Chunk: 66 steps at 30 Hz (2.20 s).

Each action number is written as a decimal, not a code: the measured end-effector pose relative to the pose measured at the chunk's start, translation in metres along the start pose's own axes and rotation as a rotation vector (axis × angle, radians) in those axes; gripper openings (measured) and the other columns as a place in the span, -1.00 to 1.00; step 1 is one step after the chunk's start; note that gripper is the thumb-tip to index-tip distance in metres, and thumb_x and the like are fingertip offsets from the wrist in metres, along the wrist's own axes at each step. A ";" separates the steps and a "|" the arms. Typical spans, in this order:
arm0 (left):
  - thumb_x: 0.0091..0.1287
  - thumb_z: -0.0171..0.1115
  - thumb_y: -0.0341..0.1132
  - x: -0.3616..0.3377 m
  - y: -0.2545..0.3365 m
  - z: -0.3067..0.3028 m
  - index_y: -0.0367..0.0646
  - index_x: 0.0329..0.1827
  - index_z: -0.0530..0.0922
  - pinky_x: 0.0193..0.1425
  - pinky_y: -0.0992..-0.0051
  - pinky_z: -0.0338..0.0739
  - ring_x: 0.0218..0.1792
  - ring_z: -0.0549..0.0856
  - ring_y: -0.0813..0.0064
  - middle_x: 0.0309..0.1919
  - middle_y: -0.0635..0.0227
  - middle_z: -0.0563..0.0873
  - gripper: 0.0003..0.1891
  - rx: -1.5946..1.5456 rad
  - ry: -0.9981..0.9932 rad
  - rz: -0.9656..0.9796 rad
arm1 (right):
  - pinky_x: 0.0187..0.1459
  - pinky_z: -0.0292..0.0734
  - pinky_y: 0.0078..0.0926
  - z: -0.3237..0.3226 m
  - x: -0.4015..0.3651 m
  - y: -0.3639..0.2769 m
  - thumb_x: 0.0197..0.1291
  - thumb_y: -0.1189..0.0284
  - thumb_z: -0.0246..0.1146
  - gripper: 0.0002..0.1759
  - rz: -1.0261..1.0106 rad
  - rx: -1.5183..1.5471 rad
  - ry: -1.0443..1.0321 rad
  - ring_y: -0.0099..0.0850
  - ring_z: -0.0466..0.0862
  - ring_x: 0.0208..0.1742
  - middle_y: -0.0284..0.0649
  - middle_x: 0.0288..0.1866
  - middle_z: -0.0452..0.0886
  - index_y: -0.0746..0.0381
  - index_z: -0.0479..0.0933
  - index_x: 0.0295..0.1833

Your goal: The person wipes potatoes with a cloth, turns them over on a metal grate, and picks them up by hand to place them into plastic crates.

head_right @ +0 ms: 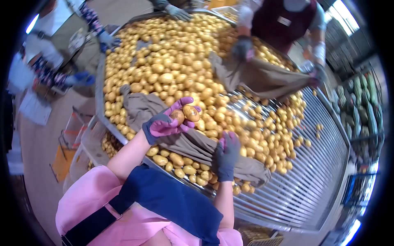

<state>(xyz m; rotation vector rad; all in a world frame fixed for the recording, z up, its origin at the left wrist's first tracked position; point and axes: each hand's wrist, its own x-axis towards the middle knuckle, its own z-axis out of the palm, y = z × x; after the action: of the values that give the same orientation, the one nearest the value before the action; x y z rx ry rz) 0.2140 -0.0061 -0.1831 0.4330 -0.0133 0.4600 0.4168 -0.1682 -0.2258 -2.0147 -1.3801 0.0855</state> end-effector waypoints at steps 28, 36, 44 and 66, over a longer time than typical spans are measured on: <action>0.36 0.15 -0.28 -0.197 0.019 -0.017 -0.18 0.28 0.38 -0.12 0.54 0.56 -0.19 0.65 0.49 -0.04 0.24 0.62 -0.56 0.890 1.006 0.481 | 0.34 0.26 -0.37 -0.035 0.009 0.041 0.18 0.47 0.17 -0.48 0.176 0.295 -0.324 -0.31 0.40 0.32 -0.13 0.29 0.43 0.32 0.37 0.29; 0.29 0.17 -0.29 -0.092 0.018 -0.026 0.01 0.28 0.43 0.04 0.38 0.53 -0.03 0.65 0.23 0.25 0.15 0.45 -0.55 1.980 0.702 0.128 | -0.09 0.41 -0.20 -0.112 -0.049 0.060 0.11 0.16 0.28 -0.53 0.275 -0.272 -0.245 -0.10 0.52 -0.14 -0.09 -0.20 0.55 0.19 0.51 0.08; 0.33 0.10 -0.21 -0.058 0.024 -0.042 -0.03 0.20 0.46 0.04 0.23 0.51 -0.02 0.61 0.10 0.09 0.13 0.50 -0.63 2.127 0.678 0.002 | -0.11 0.43 -0.32 -0.132 -0.055 0.032 0.01 0.30 0.38 -0.61 0.144 -0.401 -0.043 -0.25 0.52 -0.13 -0.21 -0.14 0.57 0.00 0.61 0.03; 0.29 0.18 -0.35 -0.029 0.110 0.088 -0.28 0.10 0.54 -0.52 0.82 0.37 -0.47 0.55 0.81 -0.16 0.36 0.70 -0.66 1.337 0.679 0.411 | 0.11 0.44 -0.35 -0.230 0.055 -0.035 0.42 0.16 -0.01 -0.57 -0.129 0.091 1.045 -0.32 0.55 0.02 -0.09 0.02 0.53 0.35 0.41 0.04</action>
<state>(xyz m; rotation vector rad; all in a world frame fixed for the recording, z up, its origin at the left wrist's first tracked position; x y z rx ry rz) 0.1474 0.0345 -0.0624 1.5769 0.9242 0.9795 0.5081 -0.2283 -0.0137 -1.4818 -0.7759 -0.8267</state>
